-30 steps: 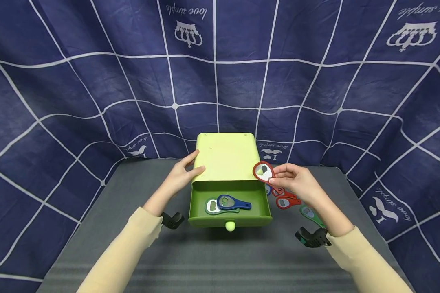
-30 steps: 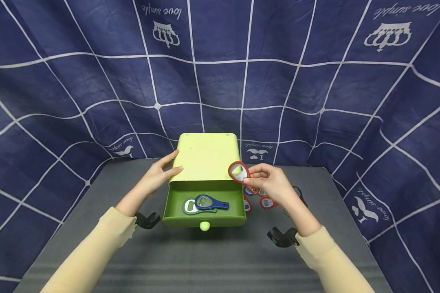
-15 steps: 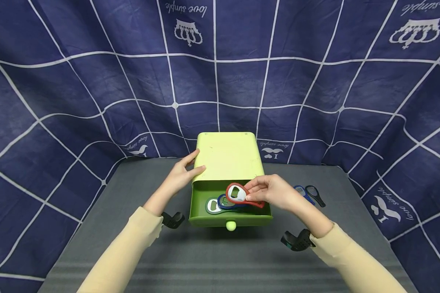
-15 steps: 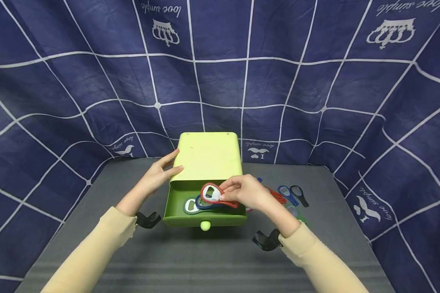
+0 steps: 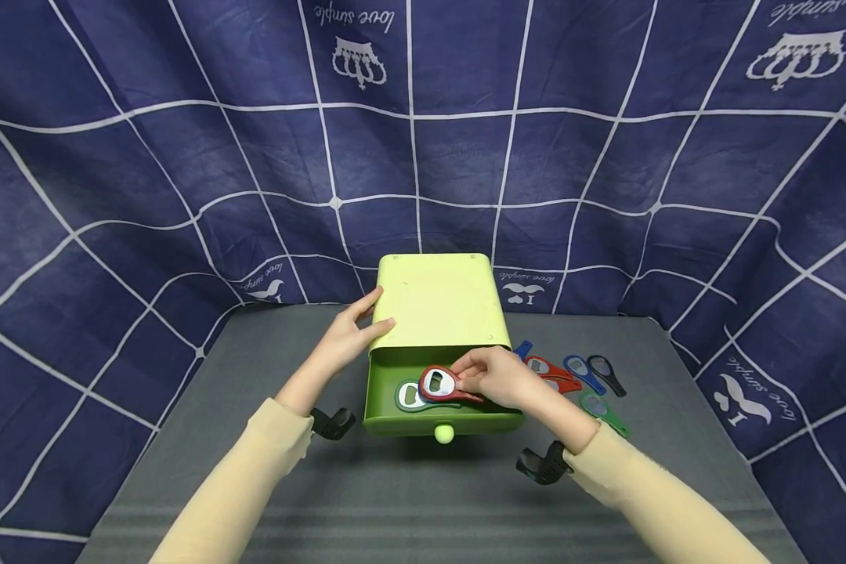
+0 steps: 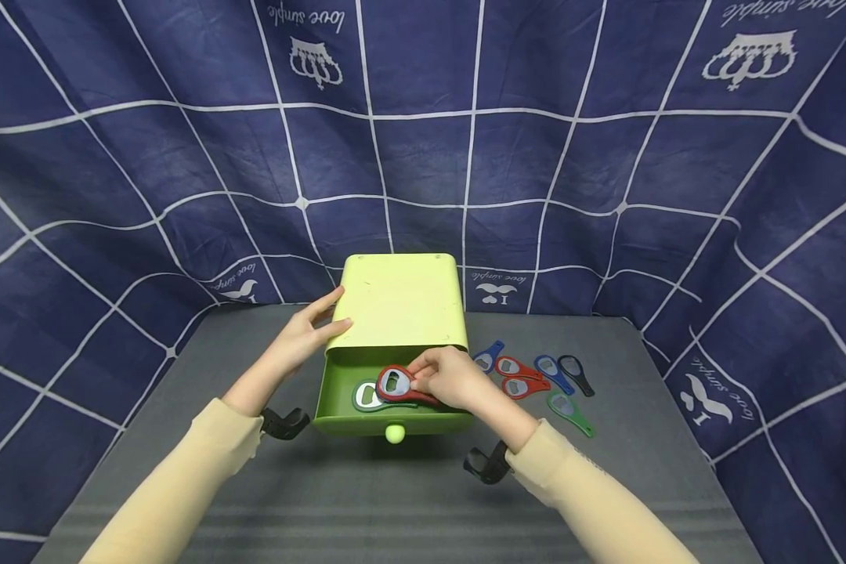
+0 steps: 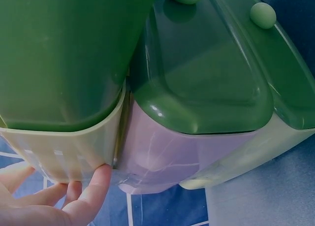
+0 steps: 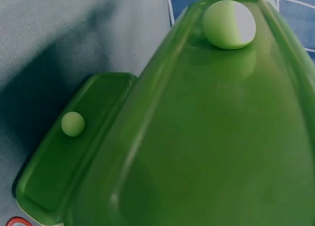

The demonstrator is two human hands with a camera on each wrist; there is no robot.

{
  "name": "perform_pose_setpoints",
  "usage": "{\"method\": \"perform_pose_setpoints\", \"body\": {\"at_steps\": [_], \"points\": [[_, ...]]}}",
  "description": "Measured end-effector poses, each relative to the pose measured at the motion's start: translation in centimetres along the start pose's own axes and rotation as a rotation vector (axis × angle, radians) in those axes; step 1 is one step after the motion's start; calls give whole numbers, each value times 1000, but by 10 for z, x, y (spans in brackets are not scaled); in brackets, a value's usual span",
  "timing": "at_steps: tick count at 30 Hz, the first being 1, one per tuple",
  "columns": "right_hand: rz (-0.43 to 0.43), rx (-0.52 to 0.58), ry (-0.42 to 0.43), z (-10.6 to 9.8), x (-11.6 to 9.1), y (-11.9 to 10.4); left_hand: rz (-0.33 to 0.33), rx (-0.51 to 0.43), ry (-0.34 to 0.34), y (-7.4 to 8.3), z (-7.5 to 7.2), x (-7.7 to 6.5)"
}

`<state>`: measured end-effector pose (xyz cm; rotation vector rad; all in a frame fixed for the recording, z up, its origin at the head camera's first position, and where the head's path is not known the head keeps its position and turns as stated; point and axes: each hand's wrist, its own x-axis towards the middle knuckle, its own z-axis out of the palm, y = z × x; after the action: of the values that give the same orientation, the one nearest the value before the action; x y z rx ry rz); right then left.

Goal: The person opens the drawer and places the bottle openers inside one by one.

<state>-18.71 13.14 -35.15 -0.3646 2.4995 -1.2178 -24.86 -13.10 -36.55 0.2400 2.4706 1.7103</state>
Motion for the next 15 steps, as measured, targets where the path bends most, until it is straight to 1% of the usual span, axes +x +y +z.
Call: {"method": "perform_pose_setpoints", "body": {"at_steps": [4,9,12,15], "points": [[-1,-1,49,4,2,1,-4,1,-2,0,0,-1],[-11,-76,105,8,0,0,-6,3,-3,0,0,-1],[-35,-107,113,8,-3,-1,-7,-1,-2,0,0,-1],[-61,-99,111,6,-8,-2,-7,-2,-1,-1,0,0]]}}
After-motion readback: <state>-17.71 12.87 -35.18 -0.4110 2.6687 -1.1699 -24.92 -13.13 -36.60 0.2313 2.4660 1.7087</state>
